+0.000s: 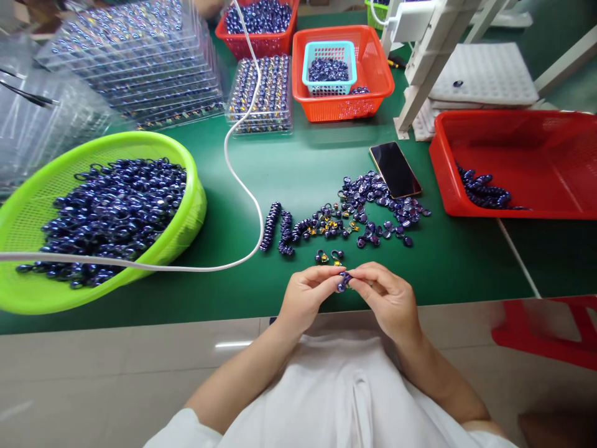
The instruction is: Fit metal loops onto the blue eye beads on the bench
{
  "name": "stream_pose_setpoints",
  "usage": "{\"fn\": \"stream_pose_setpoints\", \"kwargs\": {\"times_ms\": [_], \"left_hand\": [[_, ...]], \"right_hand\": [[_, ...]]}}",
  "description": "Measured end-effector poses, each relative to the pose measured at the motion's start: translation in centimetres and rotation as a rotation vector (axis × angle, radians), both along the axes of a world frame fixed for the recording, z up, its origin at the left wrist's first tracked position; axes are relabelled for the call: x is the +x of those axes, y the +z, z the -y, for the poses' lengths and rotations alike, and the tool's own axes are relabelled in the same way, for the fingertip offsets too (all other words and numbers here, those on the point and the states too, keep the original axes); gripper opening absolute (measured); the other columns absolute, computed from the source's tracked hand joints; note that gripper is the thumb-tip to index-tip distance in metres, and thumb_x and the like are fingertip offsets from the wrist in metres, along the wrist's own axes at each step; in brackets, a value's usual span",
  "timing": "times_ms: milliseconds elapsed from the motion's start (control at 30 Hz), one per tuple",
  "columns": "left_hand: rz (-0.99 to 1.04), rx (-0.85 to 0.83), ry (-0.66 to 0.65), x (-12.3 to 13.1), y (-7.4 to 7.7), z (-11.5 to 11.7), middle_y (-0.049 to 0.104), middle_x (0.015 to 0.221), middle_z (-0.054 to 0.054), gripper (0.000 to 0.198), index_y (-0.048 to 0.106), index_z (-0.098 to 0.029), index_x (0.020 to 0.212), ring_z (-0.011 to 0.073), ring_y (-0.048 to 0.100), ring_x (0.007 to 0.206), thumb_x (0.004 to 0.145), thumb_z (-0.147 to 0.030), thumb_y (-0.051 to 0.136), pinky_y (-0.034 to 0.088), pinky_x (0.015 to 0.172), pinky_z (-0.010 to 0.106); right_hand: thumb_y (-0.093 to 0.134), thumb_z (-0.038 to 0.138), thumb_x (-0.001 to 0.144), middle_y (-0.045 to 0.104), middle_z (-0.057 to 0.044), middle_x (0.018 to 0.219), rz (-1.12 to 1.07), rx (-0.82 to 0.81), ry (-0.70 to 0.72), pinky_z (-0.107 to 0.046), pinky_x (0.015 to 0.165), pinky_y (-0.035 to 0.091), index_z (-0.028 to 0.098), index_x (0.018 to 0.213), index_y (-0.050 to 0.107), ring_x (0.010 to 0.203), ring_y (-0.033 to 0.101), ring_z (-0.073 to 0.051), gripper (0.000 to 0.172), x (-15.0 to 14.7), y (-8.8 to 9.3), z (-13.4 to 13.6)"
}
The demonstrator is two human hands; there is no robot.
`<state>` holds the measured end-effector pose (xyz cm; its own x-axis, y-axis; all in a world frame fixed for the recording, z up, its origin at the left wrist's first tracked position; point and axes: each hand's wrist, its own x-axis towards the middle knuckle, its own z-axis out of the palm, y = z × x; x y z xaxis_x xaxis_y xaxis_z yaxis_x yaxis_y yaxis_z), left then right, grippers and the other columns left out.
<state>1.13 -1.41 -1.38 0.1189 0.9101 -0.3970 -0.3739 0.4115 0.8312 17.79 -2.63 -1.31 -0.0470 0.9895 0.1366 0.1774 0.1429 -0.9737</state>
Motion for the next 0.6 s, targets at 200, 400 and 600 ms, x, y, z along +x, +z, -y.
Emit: {"fn": "stream_pose_setpoints", "kwargs": {"times_ms": [200, 400, 600], "left_hand": [[-0.145, 0.108, 0.033, 0.30, 1.06, 0.28, 0.080, 0.081, 0.004, 0.015, 0.082, -0.019, 0.086, 0.0122, 0.070, 0.067, 0.072, -0.024, 0.082, 0.057, 0.068, 0.020], [-0.248, 0.253, 0.018, 0.44, 0.51, 0.76, 0.081, 0.087, 0.005, 0.016, 0.081, -0.020, 0.095, 0.0137, 0.072, 0.071, 0.080, -0.022, 0.075, 0.059, 0.069, 0.021], [-0.389, 0.448, 0.003, 0.28, 0.42, 0.84, 0.080, 0.090, 0.004, 0.019, 0.079, -0.021, 0.102, 0.0144, 0.073, 0.076, 0.086, -0.017, 0.070, 0.059, 0.072, 0.022]], "right_hand": [[0.071, 0.023, 0.088, 0.070, 0.000, 0.088, -0.043, -0.033, 0.003, -0.024, 0.070, 0.054, 0.026, 0.094, 0.075, 0.077, 0.067, -0.013, 0.008, 0.07, -0.04, -0.13], [0.071, 0.023, 0.087, 0.069, 0.001, 0.086, -0.101, -0.085, 0.003, -0.022, 0.069, 0.056, 0.026, 0.094, 0.075, 0.074, 0.068, -0.012, 0.008, -0.04, 0.07, -0.27], [0.071, 0.021, 0.086, 0.070, 0.001, 0.085, -0.194, -0.132, -0.012, -0.020, 0.068, 0.058, 0.025, 0.092, 0.075, 0.074, 0.069, -0.011, 0.008, -0.20, 0.29, -0.22]]}}
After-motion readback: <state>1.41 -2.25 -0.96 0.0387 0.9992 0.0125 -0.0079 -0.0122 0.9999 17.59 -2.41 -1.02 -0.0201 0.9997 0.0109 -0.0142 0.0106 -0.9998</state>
